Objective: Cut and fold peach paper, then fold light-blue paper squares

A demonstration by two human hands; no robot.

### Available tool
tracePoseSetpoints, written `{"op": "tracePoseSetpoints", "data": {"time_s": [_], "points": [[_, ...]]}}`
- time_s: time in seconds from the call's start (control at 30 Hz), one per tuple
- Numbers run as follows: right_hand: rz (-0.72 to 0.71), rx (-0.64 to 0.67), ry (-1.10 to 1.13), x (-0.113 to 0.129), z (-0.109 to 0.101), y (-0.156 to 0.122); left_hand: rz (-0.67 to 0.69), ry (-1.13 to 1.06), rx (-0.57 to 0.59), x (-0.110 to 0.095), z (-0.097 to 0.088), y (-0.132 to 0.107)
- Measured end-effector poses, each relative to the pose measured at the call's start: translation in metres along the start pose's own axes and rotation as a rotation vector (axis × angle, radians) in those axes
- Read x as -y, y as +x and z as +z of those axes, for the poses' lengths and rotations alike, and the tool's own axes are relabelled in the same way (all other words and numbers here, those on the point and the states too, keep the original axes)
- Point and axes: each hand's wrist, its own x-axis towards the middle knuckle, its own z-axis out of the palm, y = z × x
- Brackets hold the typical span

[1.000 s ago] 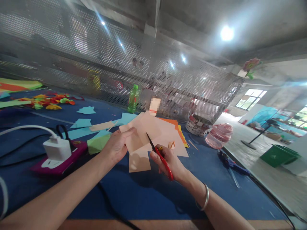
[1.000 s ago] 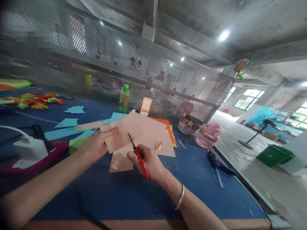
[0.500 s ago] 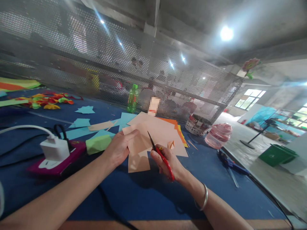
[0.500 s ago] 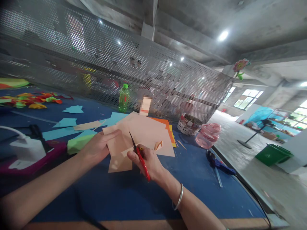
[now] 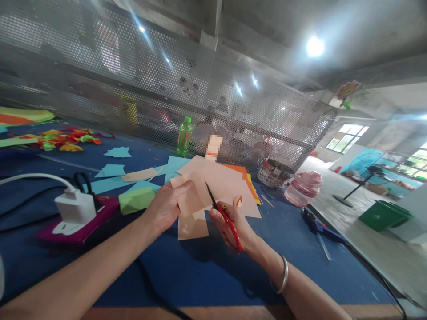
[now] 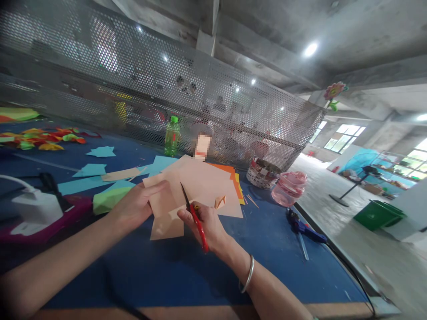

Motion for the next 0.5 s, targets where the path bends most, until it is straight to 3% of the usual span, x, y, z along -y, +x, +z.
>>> {"op": "tracePoseSetpoints", "data": {"time_s": [0.5], "points": [[0.042,0.066,-0.032,0.0045,-0.0025,-0.0044,-0.019,0.043,0.005,0.0001,-0.0008,0.0000]]}}
